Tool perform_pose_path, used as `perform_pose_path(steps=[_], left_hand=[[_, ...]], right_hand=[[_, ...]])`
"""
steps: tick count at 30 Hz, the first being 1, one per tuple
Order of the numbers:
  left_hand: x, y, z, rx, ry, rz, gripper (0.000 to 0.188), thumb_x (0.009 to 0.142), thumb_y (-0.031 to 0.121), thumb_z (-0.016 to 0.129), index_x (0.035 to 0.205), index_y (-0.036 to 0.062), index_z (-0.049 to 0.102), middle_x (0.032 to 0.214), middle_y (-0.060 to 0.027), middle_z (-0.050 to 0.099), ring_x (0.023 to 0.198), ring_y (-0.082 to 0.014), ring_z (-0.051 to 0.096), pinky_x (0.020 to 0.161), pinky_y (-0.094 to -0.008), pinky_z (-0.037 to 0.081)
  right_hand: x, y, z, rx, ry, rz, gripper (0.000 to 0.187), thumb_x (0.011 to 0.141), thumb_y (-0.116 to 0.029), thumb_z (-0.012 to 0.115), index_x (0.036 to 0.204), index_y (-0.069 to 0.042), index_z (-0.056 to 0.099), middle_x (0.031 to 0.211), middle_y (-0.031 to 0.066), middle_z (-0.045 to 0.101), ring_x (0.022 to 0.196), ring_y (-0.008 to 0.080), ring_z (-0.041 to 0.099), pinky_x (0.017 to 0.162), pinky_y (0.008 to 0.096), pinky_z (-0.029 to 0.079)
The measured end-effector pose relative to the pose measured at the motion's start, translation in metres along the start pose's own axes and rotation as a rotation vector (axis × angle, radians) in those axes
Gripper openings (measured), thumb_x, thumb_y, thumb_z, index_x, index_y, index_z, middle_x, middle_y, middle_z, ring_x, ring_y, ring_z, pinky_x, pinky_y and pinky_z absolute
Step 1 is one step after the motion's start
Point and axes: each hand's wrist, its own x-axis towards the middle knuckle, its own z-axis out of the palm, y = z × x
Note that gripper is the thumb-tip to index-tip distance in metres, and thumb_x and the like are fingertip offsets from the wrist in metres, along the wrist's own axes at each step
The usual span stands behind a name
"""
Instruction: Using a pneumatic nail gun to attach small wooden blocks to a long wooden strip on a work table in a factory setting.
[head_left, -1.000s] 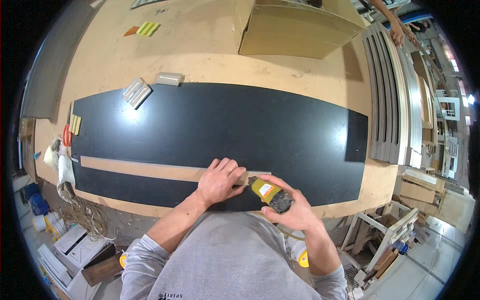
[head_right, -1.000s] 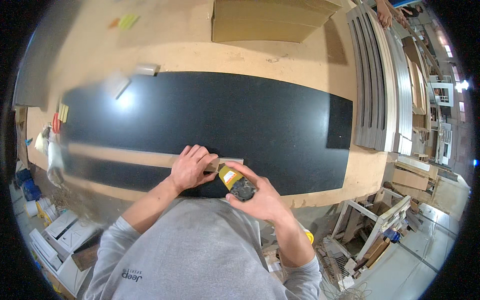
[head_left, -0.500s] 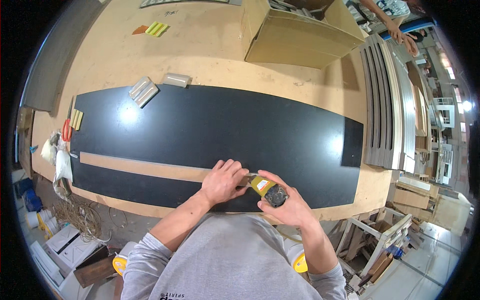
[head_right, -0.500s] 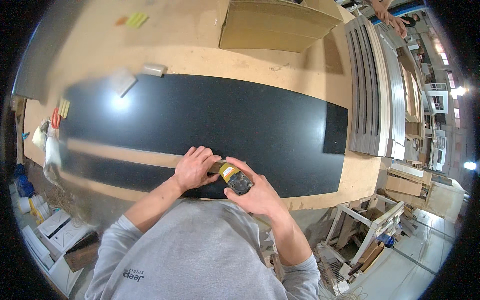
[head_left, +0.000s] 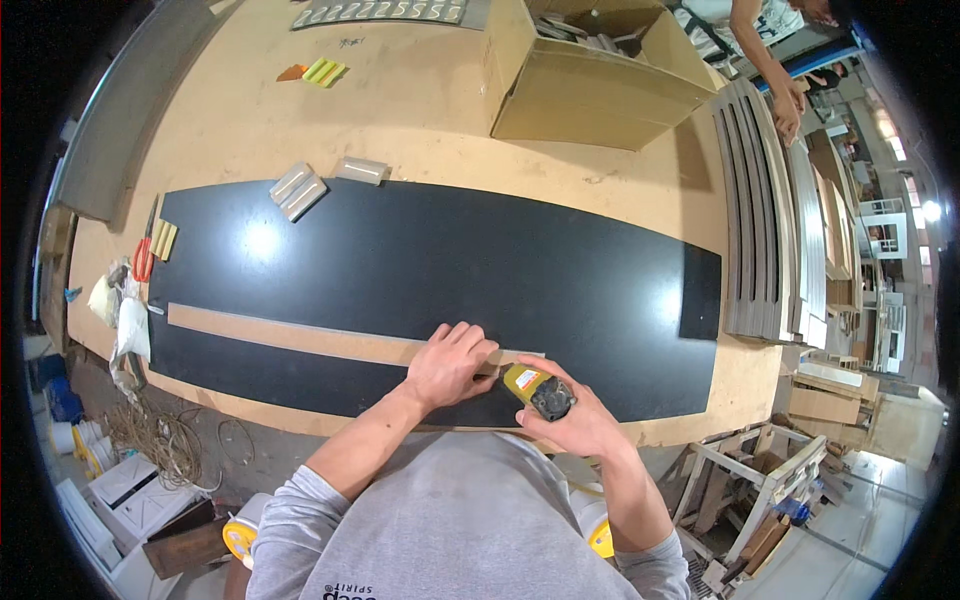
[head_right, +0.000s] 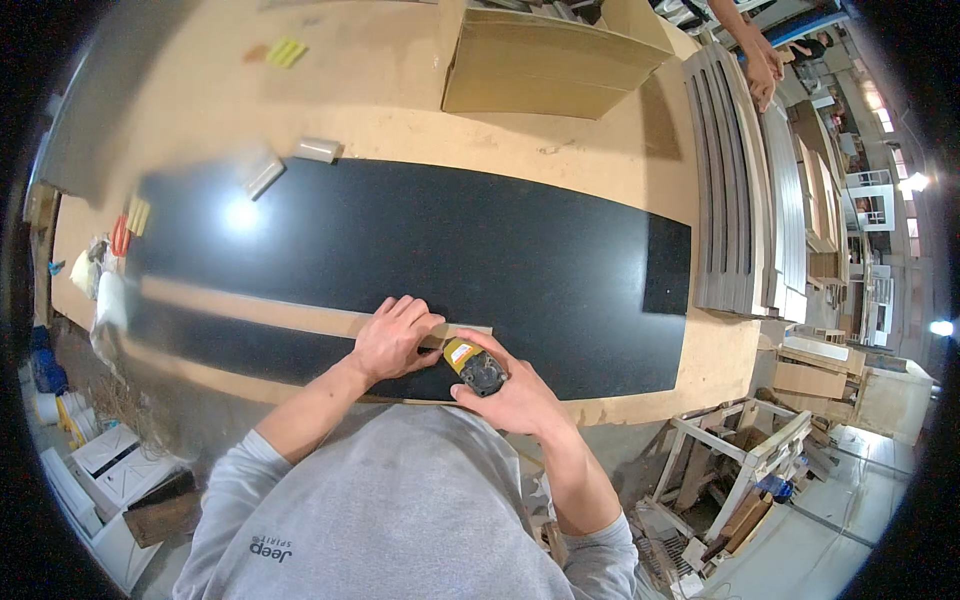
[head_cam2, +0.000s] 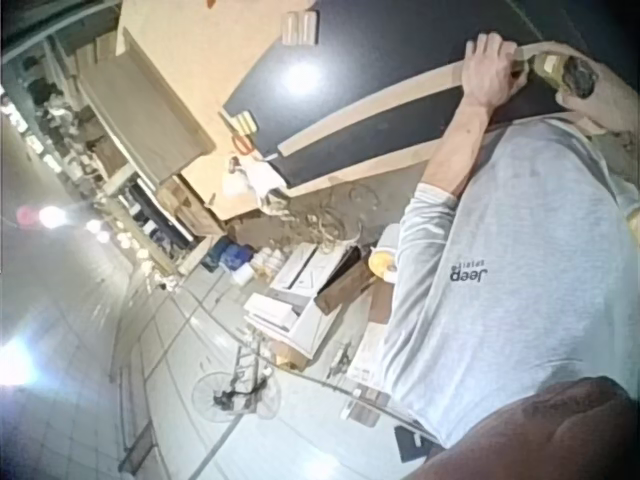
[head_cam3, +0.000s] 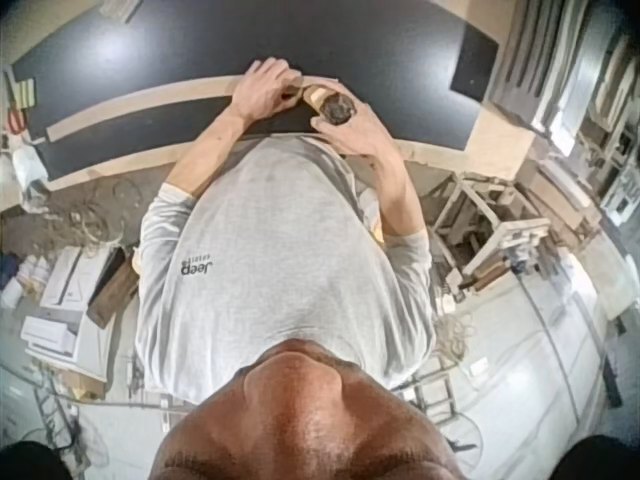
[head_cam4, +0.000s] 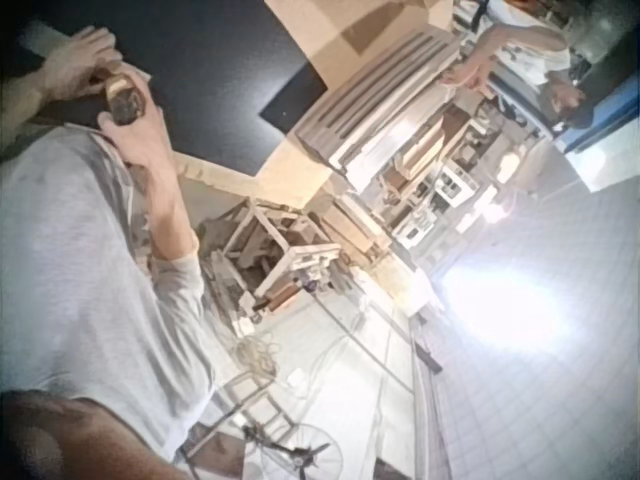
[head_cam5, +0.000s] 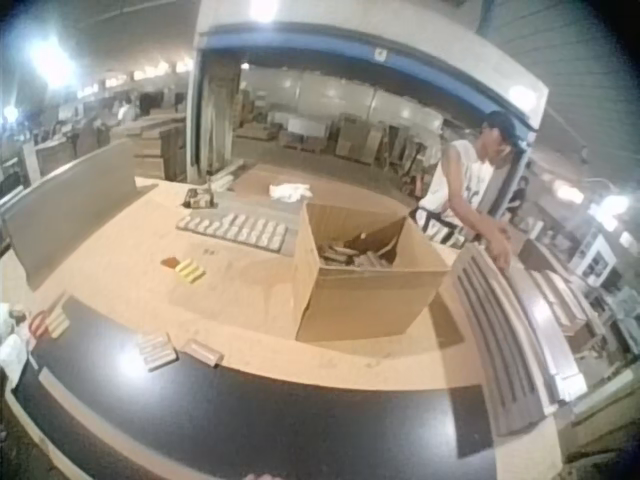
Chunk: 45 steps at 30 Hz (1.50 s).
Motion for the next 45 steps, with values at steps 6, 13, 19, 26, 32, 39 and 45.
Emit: perform_pose_path(steps=[6, 13, 19, 26, 32, 39, 45], left_hand=[[0.0, 0.003, -0.005, 0.022, -0.077, -0.039, 0.055, 0.08, 0.034, 0.088, 0.125, 0.0108, 0.066, 0.113, -0.0065, 0.06, 0.11, -0.027, 0.06, 0.096, -0.0432, 0.049], [-0.031, 0.003, -0.04, 0.089, -0.066, -0.196, 0.065, 0.087, 0.035, 0.084, 0.142, 0.0072, 0.062, 0.14, -0.0109, 0.058, 0.136, -0.0301, 0.051, 0.117, -0.0497, 0.035], [-0.056, 0.005, -0.05, 0.211, 0.056, -0.201, 0.042, 0.083, 0.018, 0.087, 0.118, 0.0099, 0.066, 0.117, -0.0072, 0.059, 0.115, -0.0302, 0.058, 0.104, -0.0484, 0.042], [-0.09, 0.027, -0.015, 0.208, 0.213, -0.244, 0.025, 0.082, 0.023, 0.086, 0.094, 0.0146, 0.066, 0.101, -0.0039, 0.06, 0.103, -0.0281, 0.06, 0.092, -0.046, 0.044], [-0.147, 0.05, -0.01, -0.017, 0.378, -0.612, 0.013, 0.088, 0.021, 0.08, 0.091, 0.0104, 0.072, 0.099, -0.0072, 0.068, 0.1, -0.032, 0.063, 0.089, -0.0466, 0.048], [-0.181, 0.03, -0.005, -0.691, 0.775, -1.047, 0.026, 0.101, 0.026, 0.072, 0.115, 0.0037, 0.07, 0.107, -0.0094, 0.073, 0.096, -0.0217, 0.073, 0.083, -0.0365, 0.058], [-0.194, -0.013, -0.04, -1.665, 1.165, -0.986, 0.068, 0.108, 0.061, 0.05, 0.155, 0.0123, 0.041, 0.139, -0.0143, 0.062, 0.129, -0.0307, 0.062, 0.114, -0.0493, 0.046]], right_hand=[[0.0, 0.021, -0.012, 0.117, 0.224, -0.155, 0.079, 0.087, -0.023, 0.081, 0.159, -0.02, 0.048, 0.144, 0.0211, 0.066, 0.136, 0.033, 0.062, 0.113, 0.0412, 0.049], [0.03, 0.078, -0.024, -0.493, 0.756, -0.185, 0.072, 0.089, -0.024, 0.078, 0.156, -0.014, 0.052, 0.154, 0.0164, 0.047, 0.137, 0.0423, 0.053, 0.116, 0.0507, 0.044], [0.033, 0.078, 0.006, -0.349, 0.572, -0.485, 0.062, 0.088, -0.018, 0.081, 0.146, -0.01, 0.061, 0.146, 0.0154, 0.058, 0.136, 0.0399, 0.053, 0.117, 0.0485, 0.043], [0.048, 0.09, 0.038, -0.528, 0.372, -0.508, 0.065, 0.087, -0.028, 0.083, 0.147, -0.019, 0.062, 0.145, 0.0075, 0.057, 0.138, 0.0329, 0.051, 0.113, 0.0512, 0.045], [0.068, 0.094, 0.042, -0.526, 0.505, -0.625, 0.047, 0.078, -0.026, 0.087, 0.123, -0.02, 0.075, 0.122, 0.0046, 0.068, 0.121, 0.0334, 0.06, 0.102, 0.05, 0.051], [0.038, 0.108, 0.04, -0.496, 0.459, -0.635, 0.048, 0.07, -0.023, 0.091, 0.114, -0.014, 0.075, 0.117, 0.008, 0.066, 0.115, 0.0327, 0.062, 0.1, 0.0473, 0.048], [-0.029, 0.104, 0.043, -0.442, 0.334, -0.688, 0.048, 0.071, -0.027, 0.093, 0.113, -0.013, 0.075, 0.11, 0.0101, 0.068, 0.108, 0.0338, 0.064, 0.095, 0.0465, 0.05]])
